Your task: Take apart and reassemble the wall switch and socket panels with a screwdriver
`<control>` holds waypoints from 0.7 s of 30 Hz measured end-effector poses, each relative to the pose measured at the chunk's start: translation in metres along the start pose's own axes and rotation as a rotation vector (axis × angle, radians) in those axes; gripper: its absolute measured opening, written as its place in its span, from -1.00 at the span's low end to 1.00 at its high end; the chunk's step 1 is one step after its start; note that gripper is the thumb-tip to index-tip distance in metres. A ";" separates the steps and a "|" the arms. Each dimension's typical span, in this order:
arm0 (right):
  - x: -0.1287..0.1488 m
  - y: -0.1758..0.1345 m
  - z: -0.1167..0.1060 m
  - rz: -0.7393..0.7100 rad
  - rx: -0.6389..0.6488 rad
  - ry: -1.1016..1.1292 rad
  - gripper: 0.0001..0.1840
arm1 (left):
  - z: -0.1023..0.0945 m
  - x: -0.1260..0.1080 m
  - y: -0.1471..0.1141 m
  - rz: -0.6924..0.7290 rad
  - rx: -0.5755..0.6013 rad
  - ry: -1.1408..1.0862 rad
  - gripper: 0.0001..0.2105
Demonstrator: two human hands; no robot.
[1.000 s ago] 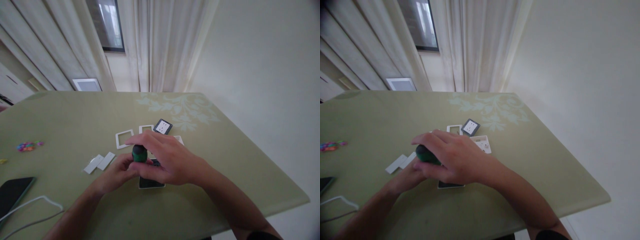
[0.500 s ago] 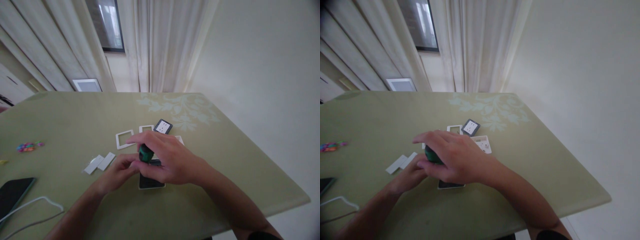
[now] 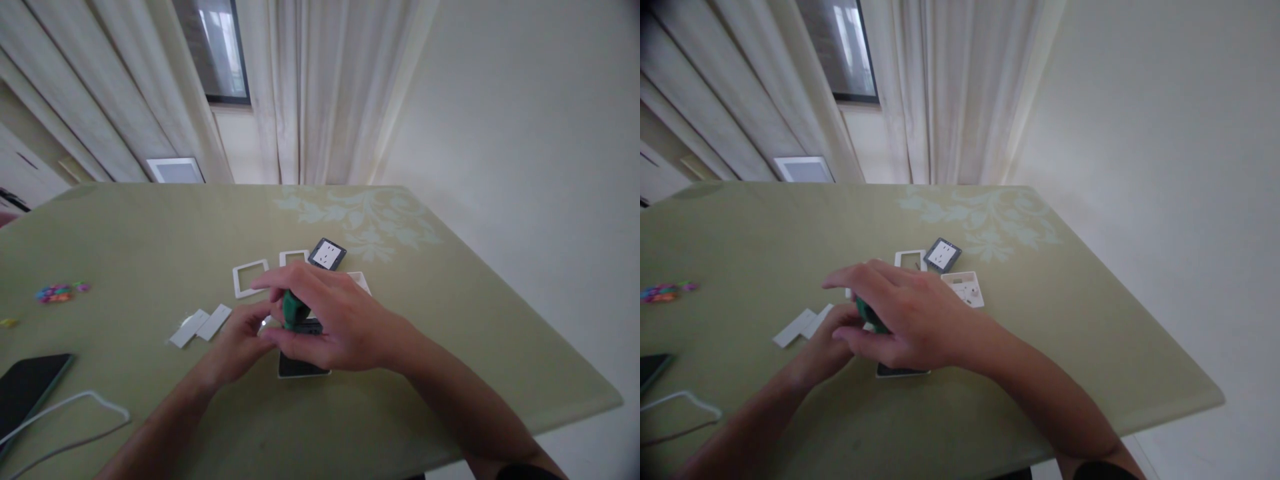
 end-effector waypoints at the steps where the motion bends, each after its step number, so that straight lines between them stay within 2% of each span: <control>1: 0.000 0.000 0.000 0.005 0.004 0.000 -0.52 | 0.001 0.000 0.001 -0.008 -0.025 -0.026 -0.92; 3: 0.001 0.000 -0.001 0.001 -0.005 -0.005 -0.52 | 0.005 -0.002 0.002 -0.007 -0.017 -0.073 -0.86; 7: 0.003 -0.001 -0.003 -0.042 -0.047 -0.017 -0.55 | 0.012 -0.011 0.002 0.083 0.104 -0.075 -0.91; 10: 0.002 -0.001 -0.003 -0.054 -0.046 -0.018 -0.55 | 0.008 -0.012 0.003 0.084 0.014 -0.024 -0.85; 12: 0.002 -0.001 -0.003 -0.055 -0.047 -0.023 -0.54 | 0.005 -0.010 0.002 0.041 -0.082 -0.026 -0.86; 14: 0.002 -0.001 -0.002 -0.056 -0.044 -0.028 -0.54 | 0.003 -0.007 0.001 -0.008 -0.131 -0.047 -0.86; 17: 0.002 -0.001 -0.002 -0.060 -0.045 -0.022 -0.57 | 0.005 -0.004 -0.001 -0.038 -0.078 -0.062 -0.84; 19: 0.003 -0.001 -0.002 -0.061 -0.056 -0.016 -0.57 | 0.006 -0.004 -0.002 -0.005 -0.027 -0.064 -0.85; 21: 0.002 0.000 -0.002 -0.049 -0.058 -0.023 -0.56 | 0.004 -0.003 -0.002 0.027 -0.037 -0.043 -0.83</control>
Point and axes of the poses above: each hand's wrist, its own y-axis towards the middle knuckle, its own z-axis out of the palm, x = y × z, the point moved 8 cm from there along y, towards the middle knuckle, and after that the axes turned 10 degrees about y, right-handed, at the moved point
